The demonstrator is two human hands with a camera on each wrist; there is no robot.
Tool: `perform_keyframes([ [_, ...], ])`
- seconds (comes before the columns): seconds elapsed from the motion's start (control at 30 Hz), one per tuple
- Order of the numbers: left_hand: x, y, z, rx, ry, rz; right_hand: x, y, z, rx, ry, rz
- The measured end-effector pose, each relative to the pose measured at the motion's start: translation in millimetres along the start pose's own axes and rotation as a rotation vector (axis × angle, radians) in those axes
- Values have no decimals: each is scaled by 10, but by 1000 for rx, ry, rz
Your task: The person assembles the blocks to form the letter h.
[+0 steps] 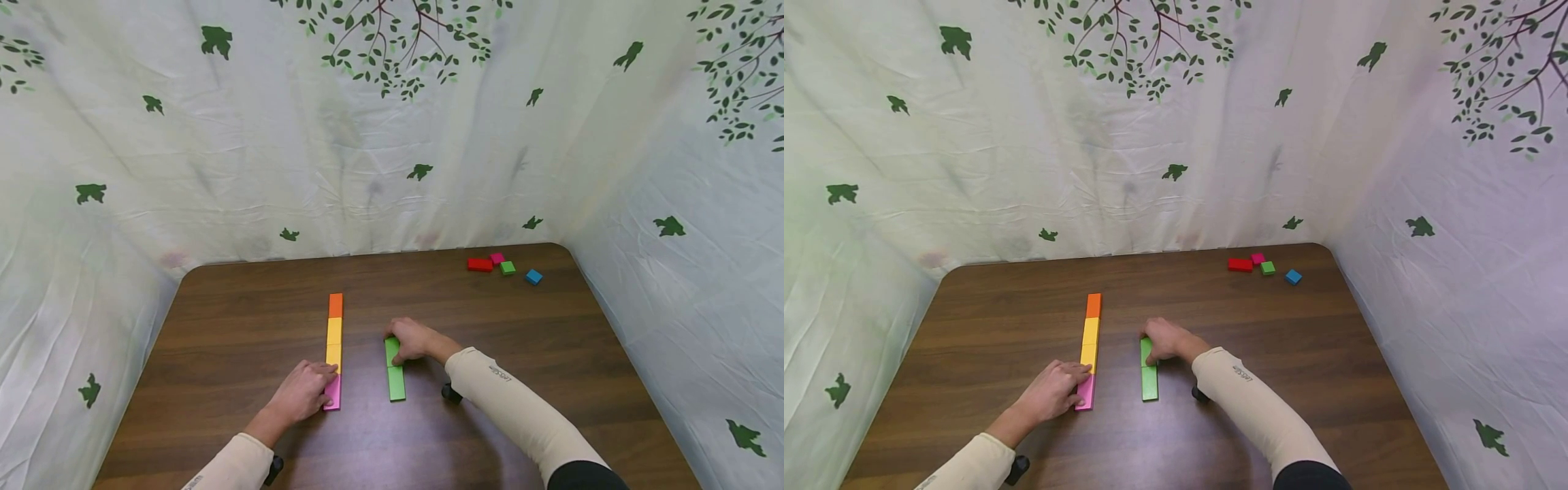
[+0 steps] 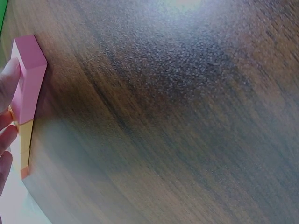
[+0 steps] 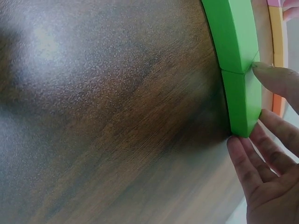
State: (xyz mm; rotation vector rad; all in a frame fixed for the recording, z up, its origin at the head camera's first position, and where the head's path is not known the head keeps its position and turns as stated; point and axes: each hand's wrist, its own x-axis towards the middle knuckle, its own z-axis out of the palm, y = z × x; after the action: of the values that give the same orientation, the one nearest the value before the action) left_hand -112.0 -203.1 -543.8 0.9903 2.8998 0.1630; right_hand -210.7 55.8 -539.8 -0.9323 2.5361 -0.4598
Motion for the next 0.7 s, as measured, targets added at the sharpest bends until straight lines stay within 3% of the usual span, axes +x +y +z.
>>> perform_keyframes([
  [0.7,-5,-6,14,0,6,0,-39,13,22,14,13,-12],
])
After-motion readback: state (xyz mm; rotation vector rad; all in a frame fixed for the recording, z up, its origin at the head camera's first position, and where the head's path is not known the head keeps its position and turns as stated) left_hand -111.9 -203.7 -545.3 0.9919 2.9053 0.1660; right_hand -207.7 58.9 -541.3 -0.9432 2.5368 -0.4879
